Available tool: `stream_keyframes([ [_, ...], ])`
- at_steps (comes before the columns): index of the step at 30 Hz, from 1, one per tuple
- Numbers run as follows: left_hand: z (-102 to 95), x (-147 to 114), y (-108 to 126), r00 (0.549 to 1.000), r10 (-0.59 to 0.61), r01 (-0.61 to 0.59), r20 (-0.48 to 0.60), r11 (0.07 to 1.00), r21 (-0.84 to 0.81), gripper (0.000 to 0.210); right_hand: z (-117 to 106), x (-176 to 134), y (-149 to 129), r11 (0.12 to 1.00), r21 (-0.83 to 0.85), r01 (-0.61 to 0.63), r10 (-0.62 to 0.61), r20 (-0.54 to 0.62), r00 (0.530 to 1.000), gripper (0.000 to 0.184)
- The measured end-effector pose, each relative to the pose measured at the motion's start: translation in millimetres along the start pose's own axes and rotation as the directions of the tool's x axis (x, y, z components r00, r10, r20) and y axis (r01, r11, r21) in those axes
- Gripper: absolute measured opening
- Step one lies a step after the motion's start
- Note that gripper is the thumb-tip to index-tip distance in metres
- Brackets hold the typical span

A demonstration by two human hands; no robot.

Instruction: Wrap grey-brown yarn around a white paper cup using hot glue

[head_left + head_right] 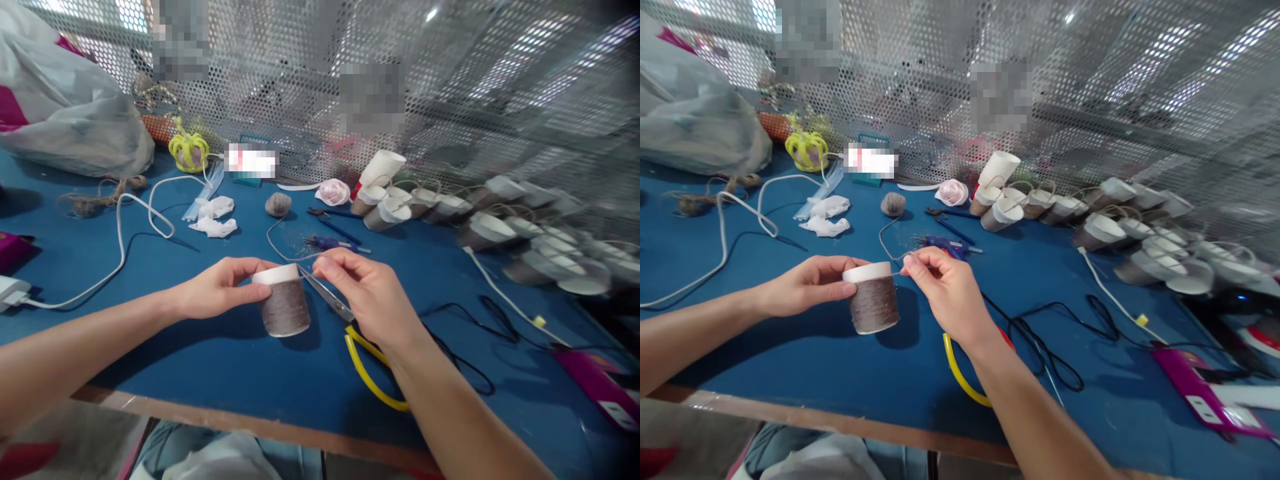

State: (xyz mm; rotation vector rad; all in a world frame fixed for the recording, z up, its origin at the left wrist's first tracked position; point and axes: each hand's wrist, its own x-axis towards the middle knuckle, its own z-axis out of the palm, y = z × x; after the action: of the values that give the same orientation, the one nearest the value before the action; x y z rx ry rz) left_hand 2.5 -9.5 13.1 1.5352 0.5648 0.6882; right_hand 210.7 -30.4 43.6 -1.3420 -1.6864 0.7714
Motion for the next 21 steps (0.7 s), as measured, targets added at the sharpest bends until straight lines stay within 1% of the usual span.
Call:
stream_keyframes([
  [4, 0.7, -0.3, 0.8, 1.000, -0.003, 0.003, 0.011, 1.000, -0.002, 0.027, 1.9, -2.2, 2.6, 1.000, -0.004, -0.027, 0.027, 0.005, 1.000, 0.018],
  [12, -1.9, 0.7, 1.8, 1.000, -0.004, 0.003, 0.008, 0.995, 0.095, 0.026, -1.6, -8.7, -2.6, 0.999, -0.042, 0.012, -0.012, -0.008, 1.000, 0.018],
  [15, -1.9, 0.1, 2.7, 1.000, -0.003, 0.001, 0.017, 0.993, 0.118, 0.027, -1.9, -9.4, -2.5, 0.998, -0.058, 0.007, -0.008, -0.002, 1.000, 0.019],
  [18, -1.1, -1.0, 4.5, 0.999, 0.008, -0.013, 0.042, 0.994, 0.107, 0.023, -0.7, -9.7, -1.1, 0.998, -0.069, -0.007, 0.006, -0.006, 1.000, 0.020],
  [21, -0.3, -2.0, 7.0, 0.998, 0.014, -0.018, 0.062, 0.998, 0.062, 0.017, 1.2, -9.8, 0.2, 0.997, -0.065, -0.031, 0.031, -0.005, 1.000, 0.020],
])
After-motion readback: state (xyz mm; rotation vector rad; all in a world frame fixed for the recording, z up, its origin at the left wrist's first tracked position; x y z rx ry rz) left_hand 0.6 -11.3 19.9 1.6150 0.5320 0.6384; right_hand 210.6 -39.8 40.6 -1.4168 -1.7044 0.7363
